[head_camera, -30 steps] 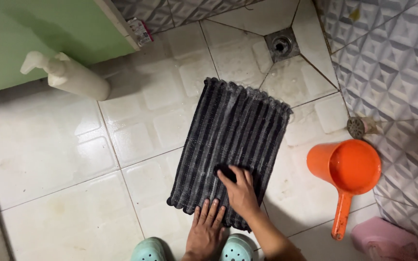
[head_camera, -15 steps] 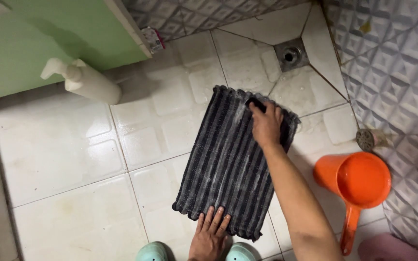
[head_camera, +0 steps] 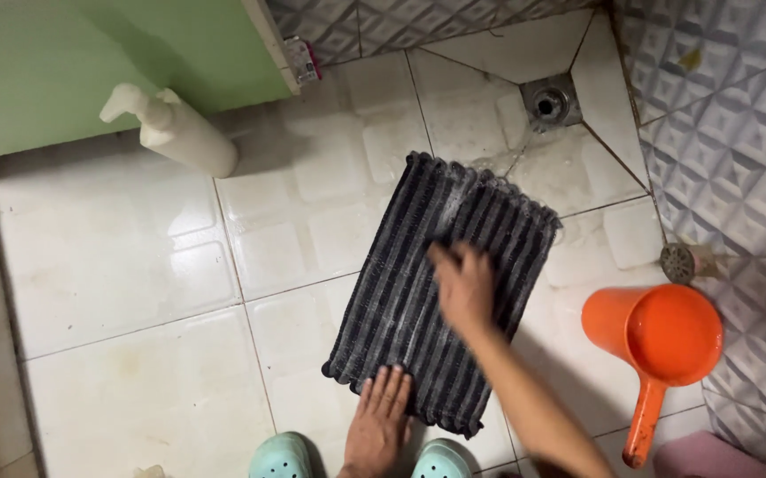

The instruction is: The person scrubs a dark gray striped bath mat on a tiled bathroom floor using a bar of soap and water. They repeatedly rub the mat to create suds, then rinse the soap off by pouring water from an orange pitcher and wiping the mat with their hands.

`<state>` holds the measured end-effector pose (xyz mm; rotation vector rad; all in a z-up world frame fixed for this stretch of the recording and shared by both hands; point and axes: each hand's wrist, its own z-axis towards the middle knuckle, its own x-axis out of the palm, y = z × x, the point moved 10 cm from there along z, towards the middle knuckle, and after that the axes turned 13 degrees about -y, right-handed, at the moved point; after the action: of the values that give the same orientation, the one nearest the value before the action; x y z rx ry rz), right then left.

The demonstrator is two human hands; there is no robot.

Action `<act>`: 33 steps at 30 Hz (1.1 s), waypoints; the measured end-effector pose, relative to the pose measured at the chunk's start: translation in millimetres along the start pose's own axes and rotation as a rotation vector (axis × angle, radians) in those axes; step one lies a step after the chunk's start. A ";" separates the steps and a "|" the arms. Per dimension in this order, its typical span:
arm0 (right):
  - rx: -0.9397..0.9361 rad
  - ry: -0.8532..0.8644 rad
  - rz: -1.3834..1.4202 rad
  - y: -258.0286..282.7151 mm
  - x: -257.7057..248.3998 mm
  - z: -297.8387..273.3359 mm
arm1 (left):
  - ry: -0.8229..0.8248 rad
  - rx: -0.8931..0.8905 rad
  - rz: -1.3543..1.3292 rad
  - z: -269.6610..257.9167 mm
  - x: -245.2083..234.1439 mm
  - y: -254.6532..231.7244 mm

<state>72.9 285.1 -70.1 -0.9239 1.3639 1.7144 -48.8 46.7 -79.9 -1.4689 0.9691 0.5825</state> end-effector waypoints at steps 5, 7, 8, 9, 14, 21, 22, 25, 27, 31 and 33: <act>-0.209 0.102 0.060 73.9 -12.1 -111.3 | -0.080 0.034 0.081 0.6 -8.9 17.1; -0.264 0.103 0.013 80.4 -14.3 -111.4 | -0.105 0.068 0.095 0.1 -10.3 16.9; -0.254 0.143 -0.024 77.0 -7.5 -102.0 | -0.090 0.066 0.103 0.9 -7.5 18.7; -0.243 0.184 -0.062 73.0 -0.6 -91.1 | -0.075 0.063 0.111 1.4 -4.4 20.3; 0.132 0.434 -0.177 16.6 35.2 -18.9 | 0.010 0.023 0.112 -2.7 10.6 26.0; -0.084 -0.110 -0.170 -7.2 3.4 100.8 | 0.014 0.036 0.114 -7.6 14.4 26.7; -0.108 -0.166 -0.192 -8.7 0.6 115.2 | 0.034 0.028 0.103 -5.6 15.4 28.1; -0.018 -0.189 -0.233 -25.9 -2.3 153.0 | -0.011 0.041 0.079 -0.8 6.3 27.0; -0.001 -0.204 -0.177 -25.8 -6.2 161.1 | -0.039 0.041 0.089 -3.8 -0.1 25.6; -0.086 -0.233 -0.127 5.9 -24.1 131.9 | -0.112 0.047 0.063 0.3 -16.9 21.7; -0.177 -0.245 -0.013 41.1 -31.6 90.0 | -0.146 0.027 0.059 9.7 -25.3 26.6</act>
<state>43.5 363.4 -8.4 -0.7842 1.0581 1.8923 -82.4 63.8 -75.3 -1.3577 0.9050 0.7072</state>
